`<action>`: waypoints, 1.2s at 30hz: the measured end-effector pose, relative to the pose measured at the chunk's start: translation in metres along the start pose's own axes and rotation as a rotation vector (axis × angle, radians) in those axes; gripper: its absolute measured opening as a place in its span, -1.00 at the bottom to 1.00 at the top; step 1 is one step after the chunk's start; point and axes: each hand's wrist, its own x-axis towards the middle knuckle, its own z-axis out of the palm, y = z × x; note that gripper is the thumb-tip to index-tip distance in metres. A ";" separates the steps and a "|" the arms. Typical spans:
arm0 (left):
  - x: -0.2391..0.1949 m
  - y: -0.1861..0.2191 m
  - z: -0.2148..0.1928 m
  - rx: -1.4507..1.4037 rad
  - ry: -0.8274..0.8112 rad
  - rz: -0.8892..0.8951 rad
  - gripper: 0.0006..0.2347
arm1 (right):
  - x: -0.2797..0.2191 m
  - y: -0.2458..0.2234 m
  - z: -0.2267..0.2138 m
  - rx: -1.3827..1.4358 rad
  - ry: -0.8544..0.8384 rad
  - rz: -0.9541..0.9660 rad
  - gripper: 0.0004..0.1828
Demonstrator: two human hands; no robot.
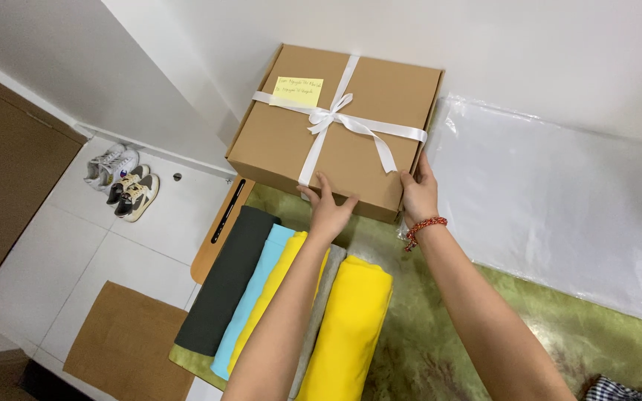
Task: The person places a folded yellow cloth into a clear plastic bag and seals it. They then place the bagged cloth into a cardboard box, close the box, and tie it with a white ribbon.
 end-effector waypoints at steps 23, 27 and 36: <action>-0.115 0.060 0.035 0.119 -0.080 0.415 -0.36 | -0.046 0.057 -0.299 -1.131 0.185 -0.244 -0.28; -0.164 0.050 0.080 0.079 -0.327 0.384 -0.47 | -0.080 0.085 -0.419 -1.485 0.438 0.010 -0.15; -0.192 0.032 0.142 0.371 -0.709 0.377 -0.43 | -0.105 0.102 -0.489 -1.772 0.275 0.119 -0.38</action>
